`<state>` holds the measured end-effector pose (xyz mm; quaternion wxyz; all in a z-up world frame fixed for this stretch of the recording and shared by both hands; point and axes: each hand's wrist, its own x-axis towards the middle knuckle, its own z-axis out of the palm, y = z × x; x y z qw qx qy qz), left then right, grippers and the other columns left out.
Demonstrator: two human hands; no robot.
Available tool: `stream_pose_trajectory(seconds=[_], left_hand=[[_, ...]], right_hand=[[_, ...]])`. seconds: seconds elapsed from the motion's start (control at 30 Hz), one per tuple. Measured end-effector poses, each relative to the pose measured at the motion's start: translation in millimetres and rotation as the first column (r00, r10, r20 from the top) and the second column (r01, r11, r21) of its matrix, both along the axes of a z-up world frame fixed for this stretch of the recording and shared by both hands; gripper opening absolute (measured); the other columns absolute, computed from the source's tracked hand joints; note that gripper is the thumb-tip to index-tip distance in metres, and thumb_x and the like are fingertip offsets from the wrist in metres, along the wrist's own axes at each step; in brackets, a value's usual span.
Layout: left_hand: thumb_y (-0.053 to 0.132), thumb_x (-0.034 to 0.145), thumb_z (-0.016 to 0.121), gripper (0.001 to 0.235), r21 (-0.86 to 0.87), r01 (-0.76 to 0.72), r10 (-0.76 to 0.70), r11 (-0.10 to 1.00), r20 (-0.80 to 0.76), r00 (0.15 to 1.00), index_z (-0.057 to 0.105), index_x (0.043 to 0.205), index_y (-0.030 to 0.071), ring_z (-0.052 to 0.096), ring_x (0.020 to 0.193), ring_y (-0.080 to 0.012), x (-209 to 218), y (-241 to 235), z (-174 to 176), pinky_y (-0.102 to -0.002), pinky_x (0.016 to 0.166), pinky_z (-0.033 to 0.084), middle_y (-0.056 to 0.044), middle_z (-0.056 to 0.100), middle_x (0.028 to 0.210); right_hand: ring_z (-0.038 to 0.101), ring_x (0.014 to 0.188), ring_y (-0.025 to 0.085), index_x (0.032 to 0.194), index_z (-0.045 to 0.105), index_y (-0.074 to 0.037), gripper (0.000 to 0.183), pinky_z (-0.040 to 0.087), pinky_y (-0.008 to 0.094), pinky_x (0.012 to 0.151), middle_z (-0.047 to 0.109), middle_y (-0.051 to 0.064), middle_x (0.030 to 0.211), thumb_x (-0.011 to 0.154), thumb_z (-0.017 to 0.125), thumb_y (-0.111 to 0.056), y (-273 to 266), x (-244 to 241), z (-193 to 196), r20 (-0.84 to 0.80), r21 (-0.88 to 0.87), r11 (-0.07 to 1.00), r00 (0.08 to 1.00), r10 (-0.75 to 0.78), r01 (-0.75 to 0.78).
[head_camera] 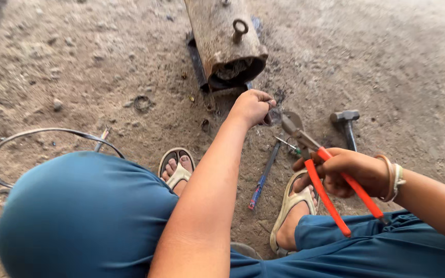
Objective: The person uses pliers and a screwdriver to remove metal rings from a cylindrical electrical component. They repeatedly cut and pry the rings loose, then lift the component to reveal its internal structure.
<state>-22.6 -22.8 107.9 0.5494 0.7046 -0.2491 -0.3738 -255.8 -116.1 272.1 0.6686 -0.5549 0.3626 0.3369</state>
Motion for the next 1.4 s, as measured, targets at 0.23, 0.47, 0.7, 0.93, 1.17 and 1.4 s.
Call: stream_pose_trajectory(seconds=[0.23, 0.47, 0.7, 0.93, 1.17, 1.4], left_hand=[[0.030, 0.084, 0.067, 0.025, 0.032, -0.237, 0.215, 0.971, 0.313, 0.925, 0.080, 0.098, 0.015, 0.072, 0.093, -0.0350, -7, -14, -8, -0.041, 0.082, 0.056, -0.016, 0.075, 0.096], [0.034, 0.089, 0.066, 0.026, 0.203, -0.423, 0.403, 0.883, 0.137, 0.905, 0.080, 0.093, 0.013, 0.071, 0.092, -0.0349, 6, -31, 18, -0.044, 0.081, 0.054, -0.015, 0.076, 0.098], [0.029, 0.082, 0.065, 0.025, 0.240, -0.482, 0.505, 0.843, -0.042, 0.862, 0.080, 0.093, 0.013, 0.074, 0.088, -0.0290, 16, -43, 20, -0.039, 0.082, 0.055, -0.012, 0.079, 0.094], [0.024, 0.077, 0.067, 0.023, 0.328, -0.421, 0.475, 0.846, -0.103, 0.874, 0.083, 0.087, 0.010, 0.076, 0.089, -0.0301, 4, -38, -10, -0.039, 0.083, 0.057, -0.013, 0.081, 0.093], [0.061, 0.055, 0.091, 0.107, 0.424, 0.223, -0.290, 0.878, 0.101, 0.952, 0.057, 0.136, -0.001, 0.065, 0.121, -0.0318, 8, -20, -42, -0.038, 0.101, 0.051, -0.021, 0.064, 0.133], [0.082, 0.074, 0.056, 0.095, -0.061, 0.352, -0.273, 0.934, -0.756, 0.595, 0.053, 0.130, 0.005, 0.071, 0.092, -0.0320, -101, -24, -4, -0.048, 0.073, 0.061, -0.021, 0.069, 0.110]], right_hand=[[0.075, 0.056, 0.022, 0.144, 0.048, -0.002, 0.072, 0.064, 0.035, 0.055, 0.070, 0.027, 0.131, 0.074, 0.056, -0.014, 7, 13, -19, 0.053, 0.143, 0.984, 0.992, -0.112, 0.103], [0.073, 0.059, 0.022, 0.139, 0.050, 0.006, 0.063, 0.063, 0.033, 0.057, 0.069, 0.032, 0.130, 0.079, 0.055, -0.011, -8, 27, -18, 0.114, 0.145, 0.978, 0.979, -0.169, 0.152], [0.073, 0.057, 0.024, 0.131, 0.053, 0.006, 0.059, 0.062, 0.034, 0.055, 0.074, 0.032, 0.112, 0.074, 0.053, -0.007, 0, 35, 1, 0.066, 0.110, 0.973, 0.976, -0.209, 0.201], [0.071, 0.059, 0.022, 0.119, 0.059, 0.010, 0.044, 0.059, 0.035, 0.054, 0.077, 0.027, 0.105, 0.078, 0.053, -0.007, 7, 11, -5, 0.034, -0.021, 0.981, 0.981, -0.192, 0.193], [0.075, 0.066, 0.033, 0.120, 0.058, 0.005, 0.034, 0.064, 0.047, 0.066, 0.074, 0.028, 0.092, 0.087, 0.056, -0.006, -4, -8, -16, 0.048, -0.232, 0.949, 0.977, -0.209, 0.215], [0.074, 0.078, 0.020, 0.113, 0.064, 0.000, 0.030, 0.064, 0.037, 0.076, 0.073, 0.008, 0.089, 0.085, 0.055, 0.001, -44, 17, -33, 0.240, -0.237, 0.857, 0.883, -0.404, 0.457]])
